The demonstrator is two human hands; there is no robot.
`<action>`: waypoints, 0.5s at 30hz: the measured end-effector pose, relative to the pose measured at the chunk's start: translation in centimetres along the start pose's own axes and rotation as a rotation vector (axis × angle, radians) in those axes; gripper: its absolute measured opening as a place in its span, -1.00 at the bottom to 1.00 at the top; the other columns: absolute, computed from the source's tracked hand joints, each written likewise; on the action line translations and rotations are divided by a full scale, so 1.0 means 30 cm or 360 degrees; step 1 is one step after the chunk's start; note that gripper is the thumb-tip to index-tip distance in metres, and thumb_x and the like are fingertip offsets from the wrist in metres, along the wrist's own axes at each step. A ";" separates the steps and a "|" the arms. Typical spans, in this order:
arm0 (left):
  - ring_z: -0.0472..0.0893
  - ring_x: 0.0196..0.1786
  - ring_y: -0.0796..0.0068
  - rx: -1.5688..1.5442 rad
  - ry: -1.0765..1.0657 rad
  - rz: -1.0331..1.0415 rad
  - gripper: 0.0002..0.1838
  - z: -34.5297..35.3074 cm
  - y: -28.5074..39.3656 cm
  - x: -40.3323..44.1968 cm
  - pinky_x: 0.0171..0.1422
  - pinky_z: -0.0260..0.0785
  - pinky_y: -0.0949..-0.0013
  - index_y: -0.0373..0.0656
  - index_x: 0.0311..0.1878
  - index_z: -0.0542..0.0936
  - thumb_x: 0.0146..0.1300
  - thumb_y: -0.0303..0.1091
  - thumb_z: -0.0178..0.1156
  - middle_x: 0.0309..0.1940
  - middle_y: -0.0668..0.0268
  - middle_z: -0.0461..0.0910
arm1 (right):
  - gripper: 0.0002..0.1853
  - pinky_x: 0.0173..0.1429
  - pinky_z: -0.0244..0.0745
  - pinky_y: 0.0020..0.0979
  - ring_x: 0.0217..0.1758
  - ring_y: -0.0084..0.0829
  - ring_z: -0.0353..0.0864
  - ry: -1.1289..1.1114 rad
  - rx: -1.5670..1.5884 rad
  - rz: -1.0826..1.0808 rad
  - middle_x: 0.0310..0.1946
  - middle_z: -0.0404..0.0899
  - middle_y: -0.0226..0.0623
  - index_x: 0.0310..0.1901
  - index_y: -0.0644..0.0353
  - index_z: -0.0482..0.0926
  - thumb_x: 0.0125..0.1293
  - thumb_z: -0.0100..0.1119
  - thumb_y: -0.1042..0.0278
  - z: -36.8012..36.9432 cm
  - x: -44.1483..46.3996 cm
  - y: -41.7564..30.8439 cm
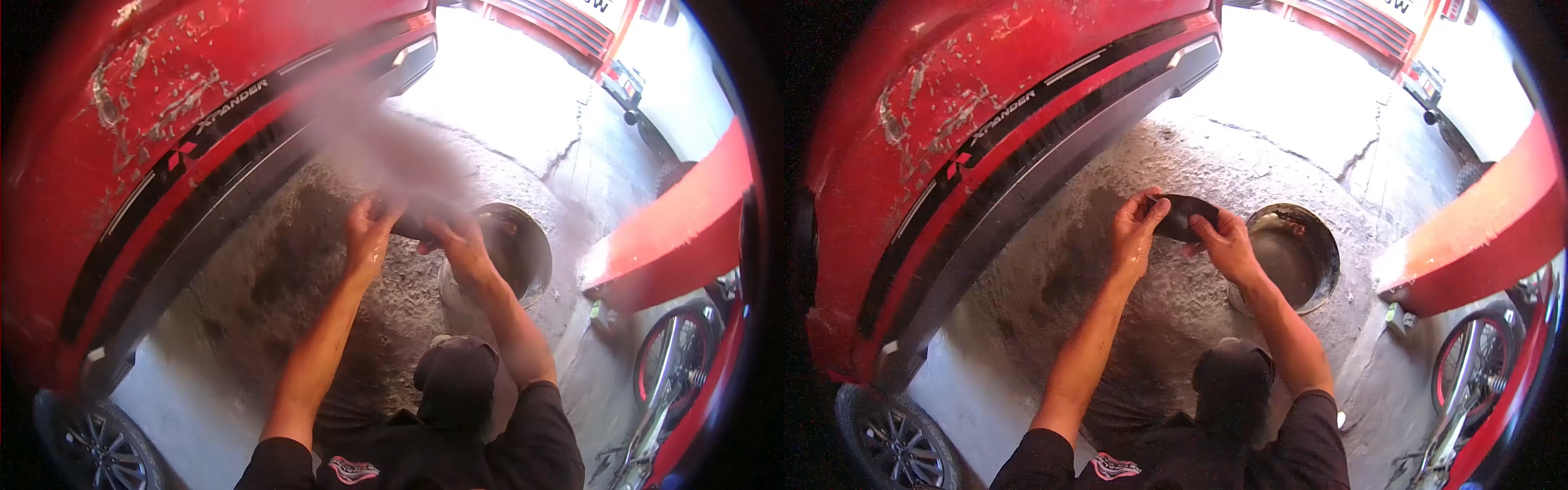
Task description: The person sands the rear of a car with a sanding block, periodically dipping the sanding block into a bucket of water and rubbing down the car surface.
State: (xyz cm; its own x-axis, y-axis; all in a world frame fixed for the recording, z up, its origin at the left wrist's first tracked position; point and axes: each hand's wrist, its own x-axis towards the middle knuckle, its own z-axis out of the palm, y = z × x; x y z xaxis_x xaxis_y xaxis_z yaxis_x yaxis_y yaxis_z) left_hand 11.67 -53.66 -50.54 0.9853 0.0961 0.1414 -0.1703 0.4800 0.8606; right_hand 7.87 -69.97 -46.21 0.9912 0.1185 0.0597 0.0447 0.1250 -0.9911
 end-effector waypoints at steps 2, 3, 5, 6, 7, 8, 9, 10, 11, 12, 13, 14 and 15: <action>0.61 -0.11 0.69 0.0359 0.0067 0.0047 -0.73 -0.026 -0.056 0.028 -0.01 0.45 0.53 -0.17 0.05 0.65 0.36 -0.36 0.46 -0.16 0.44 0.68 | -0.71 -0.20 0.77 -0.41 -0.15 -0.50 0.73 -0.0117 -0.0132 0.0073 -0.12 0.74 -0.32 0.19 0.33 0.62 0.58 0.16 0.35 -0.064 0.077 0.051; 0.61 -0.11 0.69 0.0626 0.0152 0.0124 -0.75 -0.030 -0.087 0.041 0.01 0.46 0.52 -0.18 0.03 0.65 0.36 -0.37 0.45 -0.17 0.44 0.68 | -0.71 -0.21 0.75 -0.42 -0.15 -0.51 0.73 -0.0115 -0.0214 0.0046 -0.12 0.74 -0.33 0.18 0.34 0.62 0.57 0.17 0.36 -0.072 0.107 0.073; 0.62 -0.10 0.68 0.0921 0.0330 0.0240 -0.79 -0.035 -0.155 0.071 0.03 0.46 0.50 -0.19 -0.02 0.66 0.36 -0.39 0.44 -0.17 0.42 0.69 | -0.71 -0.24 0.73 -0.45 -0.17 -0.53 0.72 -0.0132 -0.0368 -0.0013 -0.14 0.73 -0.34 0.17 0.37 0.62 0.56 0.18 0.37 -0.071 0.146 0.125; 0.62 -0.10 0.66 0.0954 0.0426 0.0291 -0.81 -0.034 -0.188 0.088 0.04 0.47 0.48 -0.19 -0.04 0.66 0.35 -0.40 0.43 -0.17 0.41 0.69 | -0.63 -0.21 0.68 -0.40 -0.17 -0.39 0.75 -0.0094 -0.0342 -0.0191 -0.14 0.73 -0.22 0.22 0.40 0.57 0.51 0.26 0.35 -0.054 0.173 0.165; 0.62 -0.10 0.65 0.0996 0.0538 0.0354 -0.83 -0.037 -0.213 0.109 0.05 0.47 0.46 -0.19 -0.06 0.66 0.35 -0.41 0.42 -0.17 0.39 0.70 | -0.57 -0.14 0.67 -0.34 -0.10 -0.31 0.74 -0.0024 -0.0567 -0.0332 -0.08 0.70 -0.14 0.27 0.41 0.51 0.49 0.28 0.34 -0.053 0.198 0.195; 0.66 -0.08 0.54 0.0941 0.0662 0.0381 -0.79 -0.057 -0.259 0.128 0.10 0.48 0.38 -0.17 -0.06 0.67 0.34 -0.33 0.43 -0.15 0.33 0.72 | -0.50 -0.08 0.66 -0.29 -0.04 -0.23 0.73 0.0034 -0.0769 -0.0498 -0.02 0.68 -0.05 0.33 0.41 0.46 0.48 0.31 0.33 -0.059 0.231 0.222; 0.70 -0.05 0.42 0.0888 0.0791 0.0430 -0.75 -0.077 -0.294 0.145 0.15 0.49 0.29 -0.15 -0.05 0.67 0.33 -0.25 0.44 -0.13 0.27 0.74 | -0.43 -0.01 0.65 -0.24 0.03 -0.14 0.71 0.0094 -0.0949 -0.0689 0.04 0.65 0.03 0.38 0.41 0.41 0.46 0.33 0.33 -0.055 0.275 0.244; 0.70 -0.04 0.40 0.0992 0.0876 0.0461 -0.76 -0.086 -0.300 0.150 0.15 0.49 0.28 -0.15 -0.05 0.67 0.34 -0.25 0.42 -0.12 0.27 0.74 | -0.34 0.11 0.59 -0.17 0.13 -0.04 0.64 0.0058 -0.1189 -0.0901 0.13 0.56 0.14 0.44 0.42 0.32 0.44 0.35 0.29 -0.041 0.306 0.239; 0.70 -0.03 0.39 0.1090 0.0962 0.0489 -0.77 -0.095 -0.299 0.155 0.16 0.49 0.28 -0.15 -0.05 0.66 0.35 -0.25 0.41 -0.12 0.26 0.74 | -0.24 0.23 0.53 -0.11 0.24 0.07 0.57 0.0045 -0.1419 -0.1133 0.22 0.48 0.25 0.50 0.42 0.22 0.43 0.36 0.26 -0.033 0.334 0.235; 0.70 -0.01 0.38 0.1070 0.0970 0.0506 -0.78 -0.107 -0.295 0.158 0.16 0.48 0.28 -0.15 -0.04 0.65 0.37 -0.27 0.39 -0.12 0.26 0.74 | -0.21 0.32 0.47 -0.11 0.31 0.02 0.52 -0.0161 -0.1360 -0.0924 0.29 0.43 0.22 0.52 0.43 0.18 0.46 0.34 0.20 -0.032 0.352 0.268; 0.70 0.00 0.37 0.1043 0.0962 0.0505 -0.79 -0.118 -0.291 0.150 0.17 0.48 0.27 -0.15 -0.04 0.65 0.39 -0.28 0.37 -0.13 0.26 0.74 | -0.19 0.40 0.41 -0.11 0.39 -0.03 0.47 -0.0363 -0.1327 -0.0699 0.36 0.39 0.19 0.54 0.43 0.14 0.48 0.32 0.14 -0.042 0.354 0.309; 0.68 0.01 0.44 0.1082 0.0913 0.0426 -0.78 -0.125 -0.283 0.135 0.11 0.49 0.32 -0.18 -0.02 0.63 0.40 -0.27 0.37 -0.10 0.28 0.72 | -0.17 0.44 0.38 -0.14 0.42 -0.10 0.44 -0.0532 -0.0755 -0.0378 0.39 0.38 0.14 0.54 0.43 0.14 0.50 0.30 0.07 -0.044 0.371 0.424; 0.66 0.02 0.51 0.1109 0.0853 0.0338 -0.76 -0.124 -0.279 0.120 0.05 0.49 0.36 -0.20 -0.01 0.61 0.42 -0.27 0.36 -0.07 0.31 0.71 | -0.16 0.48 0.34 -0.17 0.45 -0.17 0.42 -0.0679 -0.0203 -0.0029 0.41 0.37 0.09 0.54 0.43 0.14 0.51 0.27 0.00 -0.041 0.394 0.520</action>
State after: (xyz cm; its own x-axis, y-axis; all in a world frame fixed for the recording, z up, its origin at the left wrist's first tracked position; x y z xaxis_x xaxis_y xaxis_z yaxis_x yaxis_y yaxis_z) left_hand 16.60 -54.07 -59.07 0.7653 0.5994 0.2345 -0.1287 -0.2144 0.9682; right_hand 20.44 -67.84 -61.11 0.8509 0.5168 0.0944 0.1034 0.0114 -0.9946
